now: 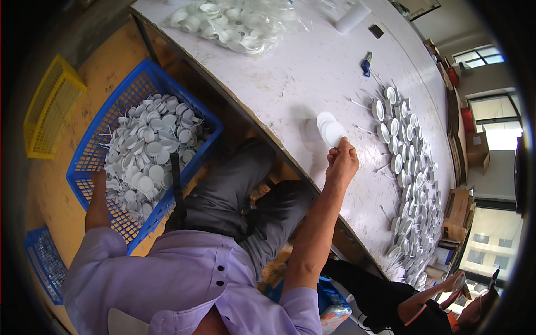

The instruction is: The person assembles circular components by hand, placing white paper inserts into white plastic housing units.

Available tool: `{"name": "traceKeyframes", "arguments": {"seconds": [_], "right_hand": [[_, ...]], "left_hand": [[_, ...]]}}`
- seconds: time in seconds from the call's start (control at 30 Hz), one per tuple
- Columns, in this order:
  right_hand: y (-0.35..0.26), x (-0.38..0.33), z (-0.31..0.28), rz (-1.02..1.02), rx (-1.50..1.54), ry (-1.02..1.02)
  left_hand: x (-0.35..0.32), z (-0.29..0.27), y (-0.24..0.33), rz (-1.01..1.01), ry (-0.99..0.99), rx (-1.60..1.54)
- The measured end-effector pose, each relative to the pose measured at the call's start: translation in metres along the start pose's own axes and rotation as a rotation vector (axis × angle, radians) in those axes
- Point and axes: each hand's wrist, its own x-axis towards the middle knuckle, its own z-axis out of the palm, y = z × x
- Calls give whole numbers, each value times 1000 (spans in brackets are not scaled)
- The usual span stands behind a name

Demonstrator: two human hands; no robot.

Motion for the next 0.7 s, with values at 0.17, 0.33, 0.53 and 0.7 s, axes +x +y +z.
{"name": "traceKeyframes", "arguments": {"seconds": [0.17, 0.33, 0.53, 0.7], "right_hand": [[-9, -4, -5, -85, -53, 42], [-8, -8, -8, -38, 1, 50], [-6, -19, -16, 8, 37, 90], [6, -45, -43, 0, 164, 173]], "left_hand": [[52, -21, 157, -463, 192, -293], [95, -149, 340, -250, 293, -1200], [43, -263, 530, 482, -104, -1449], [17, -305, 652, 701, -277, -1361]]}}
